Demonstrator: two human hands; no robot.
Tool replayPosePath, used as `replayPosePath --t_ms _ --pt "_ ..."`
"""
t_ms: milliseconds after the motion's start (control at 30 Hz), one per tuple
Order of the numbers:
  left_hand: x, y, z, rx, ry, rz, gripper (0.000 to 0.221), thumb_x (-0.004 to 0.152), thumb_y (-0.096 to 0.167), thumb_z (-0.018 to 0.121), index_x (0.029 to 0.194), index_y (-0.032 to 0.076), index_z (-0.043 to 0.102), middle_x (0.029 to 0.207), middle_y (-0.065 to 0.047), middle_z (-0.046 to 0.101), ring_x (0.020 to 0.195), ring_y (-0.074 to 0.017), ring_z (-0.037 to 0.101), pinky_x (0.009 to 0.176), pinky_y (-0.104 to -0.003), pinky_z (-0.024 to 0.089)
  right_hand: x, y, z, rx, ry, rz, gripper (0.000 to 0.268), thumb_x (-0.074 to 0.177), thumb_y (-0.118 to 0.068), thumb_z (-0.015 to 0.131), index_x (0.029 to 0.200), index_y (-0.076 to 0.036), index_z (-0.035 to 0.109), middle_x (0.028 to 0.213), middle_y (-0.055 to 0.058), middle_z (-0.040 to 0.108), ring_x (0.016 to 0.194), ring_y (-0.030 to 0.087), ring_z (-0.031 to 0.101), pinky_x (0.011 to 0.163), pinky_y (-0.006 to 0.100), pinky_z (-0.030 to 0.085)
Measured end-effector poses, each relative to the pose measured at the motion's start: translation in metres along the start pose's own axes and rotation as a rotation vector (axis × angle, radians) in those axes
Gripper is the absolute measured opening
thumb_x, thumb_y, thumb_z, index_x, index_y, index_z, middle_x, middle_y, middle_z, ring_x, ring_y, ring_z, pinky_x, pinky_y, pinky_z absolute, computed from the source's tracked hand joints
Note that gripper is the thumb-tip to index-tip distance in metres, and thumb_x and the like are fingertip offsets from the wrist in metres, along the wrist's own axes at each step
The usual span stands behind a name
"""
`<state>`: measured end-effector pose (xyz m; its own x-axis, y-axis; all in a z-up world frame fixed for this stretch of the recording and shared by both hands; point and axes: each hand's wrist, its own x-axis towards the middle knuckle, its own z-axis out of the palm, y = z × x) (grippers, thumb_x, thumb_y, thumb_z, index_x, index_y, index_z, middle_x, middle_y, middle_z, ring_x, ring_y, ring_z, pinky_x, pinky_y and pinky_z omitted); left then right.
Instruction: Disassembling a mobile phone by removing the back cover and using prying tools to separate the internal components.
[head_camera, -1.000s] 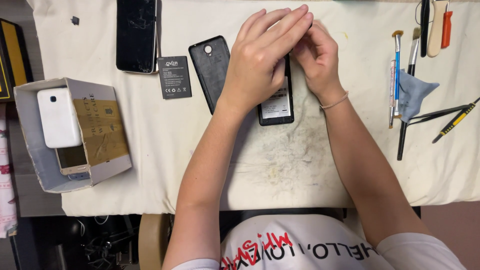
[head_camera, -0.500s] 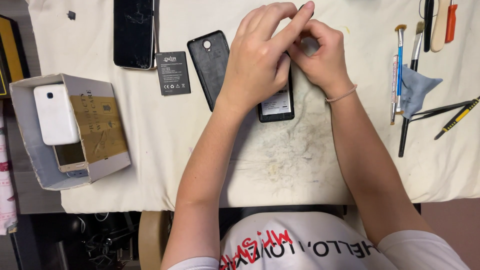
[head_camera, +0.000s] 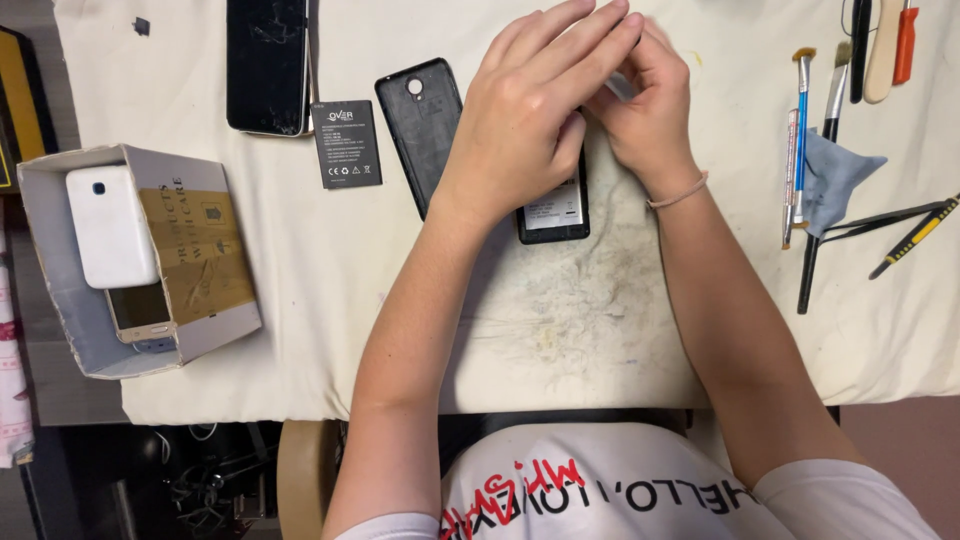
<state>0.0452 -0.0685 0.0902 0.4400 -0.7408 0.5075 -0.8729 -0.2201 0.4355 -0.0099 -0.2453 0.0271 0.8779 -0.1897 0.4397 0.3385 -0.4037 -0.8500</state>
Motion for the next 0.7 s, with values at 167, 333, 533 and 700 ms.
replayPosePath --t_ms 167,333,533,700 --pt "-0.001 0.0 -0.002 -0.021 0.047 -0.026 0.072 0.084 -0.004 0.058 0.153 0.015 0.048 0.157 -0.011 0.051 0.147 -0.0341 0.055 0.12 -0.05 0.052 0.001 -0.015 -0.006 0.066 -0.08 0.012 0.033 0.107 0.003 0.061 0.138 0.004 0.052 0.136 0.016 0.056 0.121 0.025 0.062 0.101 0.033 0.053" --pt "-0.004 0.0 0.003 -0.049 0.041 -0.086 0.079 0.084 -0.004 0.055 0.158 0.023 0.043 0.165 -0.013 0.041 0.154 -0.0383 0.048 0.126 -0.051 0.05 0.005 -0.025 -0.005 -0.05 -0.032 -0.112 0.032 0.1 0.005 0.064 0.128 0.005 0.048 0.121 0.019 0.057 0.117 0.031 0.065 0.107 0.041 0.055" --pt "-0.005 -0.007 -0.001 -0.211 0.047 -0.095 0.085 0.082 -0.001 0.051 0.162 0.024 0.033 0.149 -0.004 0.061 0.138 -0.0272 0.061 0.121 -0.043 0.048 -0.004 -0.015 -0.002 0.016 0.014 -0.129 0.063 0.102 0.019 0.058 0.153 -0.002 0.026 0.128 0.023 0.054 0.109 0.028 0.062 0.107 0.039 0.06" --pt "-0.018 -0.045 0.014 0.149 -0.178 -0.396 0.027 0.087 0.019 0.067 0.112 0.015 0.077 0.101 -0.008 0.071 0.091 -0.0332 0.066 0.076 -0.049 0.049 -0.002 -0.005 -0.005 -0.21 0.097 -0.267 0.064 0.099 0.005 0.082 0.145 -0.008 0.04 0.129 0.018 0.047 0.114 0.029 0.053 0.094 0.039 0.057"
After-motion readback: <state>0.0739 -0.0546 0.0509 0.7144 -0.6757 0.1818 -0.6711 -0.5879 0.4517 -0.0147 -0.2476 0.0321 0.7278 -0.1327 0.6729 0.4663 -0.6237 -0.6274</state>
